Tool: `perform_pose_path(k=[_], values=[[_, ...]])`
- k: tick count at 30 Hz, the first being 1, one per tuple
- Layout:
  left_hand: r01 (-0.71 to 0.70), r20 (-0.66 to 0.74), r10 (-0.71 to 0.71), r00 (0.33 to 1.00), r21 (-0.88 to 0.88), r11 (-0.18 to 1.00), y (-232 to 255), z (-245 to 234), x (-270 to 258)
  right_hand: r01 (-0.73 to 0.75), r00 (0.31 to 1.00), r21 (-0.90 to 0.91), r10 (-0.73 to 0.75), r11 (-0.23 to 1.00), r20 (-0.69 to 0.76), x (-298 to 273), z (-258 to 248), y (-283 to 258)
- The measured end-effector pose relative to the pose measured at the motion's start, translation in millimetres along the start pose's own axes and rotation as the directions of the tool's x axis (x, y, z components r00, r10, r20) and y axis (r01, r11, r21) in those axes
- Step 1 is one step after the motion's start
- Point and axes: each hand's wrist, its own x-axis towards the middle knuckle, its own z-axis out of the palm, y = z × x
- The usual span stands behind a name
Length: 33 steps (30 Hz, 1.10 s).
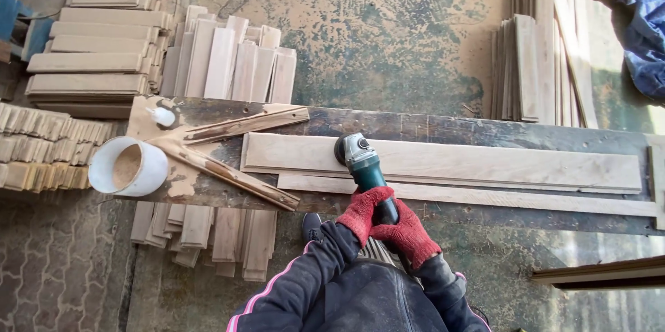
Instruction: Sanding the edges and surfaces of wooden planks using a handheld angle grinder.
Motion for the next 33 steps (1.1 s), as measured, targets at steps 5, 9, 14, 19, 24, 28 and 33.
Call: perform_pose_path(k=[5,9,14,19,24,28,33], values=[[-0.009,0.109,-0.002,0.994,0.102,0.995,-46.7,58.1,39.7,-0.006,0.990,0.188,0.032,0.982,-0.139,25.2,-47.2,61.2],[-0.061,0.238,0.017,0.971,0.179,0.982,-52.6,124.4,-11.0,0.041,0.956,0.511,0.115,0.859,-0.270,26.1,-88.3,106.5],[-0.094,0.401,-0.087,0.912,0.411,0.907,-51.4,169.4,-32.9,0.056,0.969,0.602,0.102,0.796,-0.225,20.6,-129.7,130.9],[-0.091,0.430,-0.111,0.896,0.422,0.902,-49.9,168.9,-43.2,0.047,0.970,0.590,0.103,0.806,-0.218,13.0,-131.2,127.0],[-0.054,0.412,-0.088,0.907,0.321,0.946,-46.7,138.5,-66.8,-0.023,0.977,0.518,0.129,0.855,-0.170,-2.9,-111.8,114.0],[-0.049,0.314,-0.047,0.948,0.291,0.956,-53.1,110.5,-60.8,0.017,0.985,0.337,0.042,0.941,-0.166,3.3,-97.4,119.5],[-0.028,0.267,-0.031,0.963,0.214,0.976,-50.2,94.9,-63.5,-0.020,0.996,0.322,0.048,0.947,-0.078,3.9,-86.6,112.9]])
